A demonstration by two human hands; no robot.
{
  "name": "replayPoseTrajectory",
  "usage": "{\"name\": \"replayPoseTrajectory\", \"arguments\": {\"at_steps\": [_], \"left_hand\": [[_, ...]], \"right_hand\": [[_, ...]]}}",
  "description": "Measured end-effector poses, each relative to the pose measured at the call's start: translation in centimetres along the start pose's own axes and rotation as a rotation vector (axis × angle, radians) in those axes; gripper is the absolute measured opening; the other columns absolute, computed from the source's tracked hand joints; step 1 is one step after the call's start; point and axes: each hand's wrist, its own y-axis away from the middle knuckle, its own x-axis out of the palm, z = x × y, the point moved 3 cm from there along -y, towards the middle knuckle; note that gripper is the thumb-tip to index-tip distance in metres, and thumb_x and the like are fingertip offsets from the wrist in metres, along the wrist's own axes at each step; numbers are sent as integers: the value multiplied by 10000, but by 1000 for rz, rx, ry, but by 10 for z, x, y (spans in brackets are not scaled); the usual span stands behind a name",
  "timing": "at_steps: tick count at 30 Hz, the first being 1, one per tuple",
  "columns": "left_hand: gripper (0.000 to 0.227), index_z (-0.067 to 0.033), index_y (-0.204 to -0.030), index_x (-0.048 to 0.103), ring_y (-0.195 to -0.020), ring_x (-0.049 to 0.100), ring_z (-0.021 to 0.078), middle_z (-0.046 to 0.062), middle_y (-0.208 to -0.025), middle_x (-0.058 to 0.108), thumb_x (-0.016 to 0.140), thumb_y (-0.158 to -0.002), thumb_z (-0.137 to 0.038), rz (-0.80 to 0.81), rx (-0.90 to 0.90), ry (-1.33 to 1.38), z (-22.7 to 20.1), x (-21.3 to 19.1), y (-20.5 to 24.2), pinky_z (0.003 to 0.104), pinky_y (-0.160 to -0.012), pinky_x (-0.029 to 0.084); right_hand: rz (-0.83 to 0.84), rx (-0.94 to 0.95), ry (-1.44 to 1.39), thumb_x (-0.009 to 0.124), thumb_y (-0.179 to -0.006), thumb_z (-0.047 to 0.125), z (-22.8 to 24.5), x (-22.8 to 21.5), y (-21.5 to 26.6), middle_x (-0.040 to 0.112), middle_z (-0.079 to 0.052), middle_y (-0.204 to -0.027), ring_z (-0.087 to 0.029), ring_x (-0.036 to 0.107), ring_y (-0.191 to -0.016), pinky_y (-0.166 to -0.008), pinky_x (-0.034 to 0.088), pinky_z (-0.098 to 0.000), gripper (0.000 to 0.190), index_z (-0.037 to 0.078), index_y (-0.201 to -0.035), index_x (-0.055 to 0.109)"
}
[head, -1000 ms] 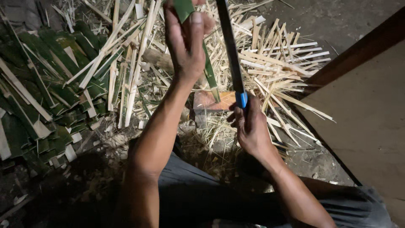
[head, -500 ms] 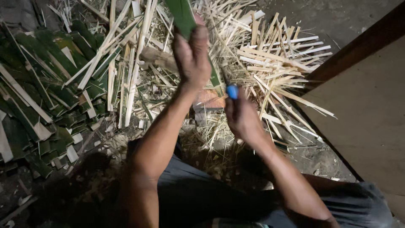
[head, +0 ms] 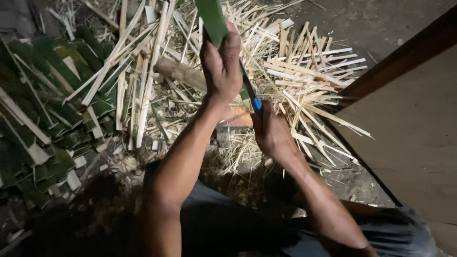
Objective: The person splits long bamboo stalks into thin strips using a knife and a wooden wedge. They repeatedly position each stalk against the wedge and draw the knife downward to separate the material, accumulating a pile of strips on the floor.
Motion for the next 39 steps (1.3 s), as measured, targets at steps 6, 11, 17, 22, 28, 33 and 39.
{"name": "replayPoseTrajectory", "arguments": {"at_steps": [6, 11, 17, 22, 28, 33, 39], "left_hand": [[291, -118, -1078, 536, -689, 461, 114, -4, -880, 472, 450, -1179, -377, 49, -41, -22, 4, 12, 4, 276, -630, 401], [292, -125, -1104, 538, -757, 535, 129, 13, -901, 531, 451, -1184, -393, 19, -15, -59, 11, 26, 2, 283, -663, 438], [333, -111, -1118, 537, -705, 514, 121, 6, -911, 538, 428, -1175, -421, -2, -28, -12, 19, 15, -8, 280, -621, 426], [300, -134, -1117, 550, -663, 488, 100, -13, -839, 530, 432, -1184, -402, 4, -52, 9, 39, 10, -1, 240, -604, 420], [238, -108, -1213, 554, -664, 479, 116, 36, -887, 536, 489, -1175, -333, -34, 1, 202, 47, -11, -19, 277, -609, 466], [246, -110, -1169, 571, -526, 457, 74, -17, -720, 502, 472, -1133, -332, -129, -55, 266, 53, -18, -2, 219, -446, 424], [219, -84, -1208, 558, -506, 388, 93, 0, -710, 454, 494, -1159, -288, -114, 50, 352, 48, -25, -6, 252, -446, 373]], "right_hand": [[-45, 23, -212, 546, -1063, 180, -4, -8, 20, 580, -226, -658, -407, 561, -550, -459, 411, -476, 231, 29, -1223, 475], [-161, 12, 10, 563, -1057, 191, -1, -16, 8, 636, -224, -682, -388, 646, -543, -482, 470, -458, 253, 20, -1207, 451], [-53, -30, -125, 578, -1035, 179, -26, -6, -12, 662, -228, -684, -409, 628, -568, -496, 490, -467, 225, 37, -1199, 518], [-101, 2, 110, 552, -1076, 256, -47, 25, -10, 635, -225, -665, -368, 616, -558, -524, 484, -508, 275, 6, -1147, 463], [214, 351, -44, 421, -1061, 313, -66, 46, -27, 644, -170, -627, -403, 632, -538, -443, 520, -504, 357, 104, -1349, 397], [-90, -3, 45, 494, -1064, 241, -74, 73, -15, 633, -176, -632, -355, 613, -498, -425, 503, -487, 324, 10, -1280, 422], [68, 123, -3, 527, -1078, 180, -112, 91, -18, 633, -160, -644, -319, 605, -464, -407, 504, -465, 235, -3, -1211, 463]]}}
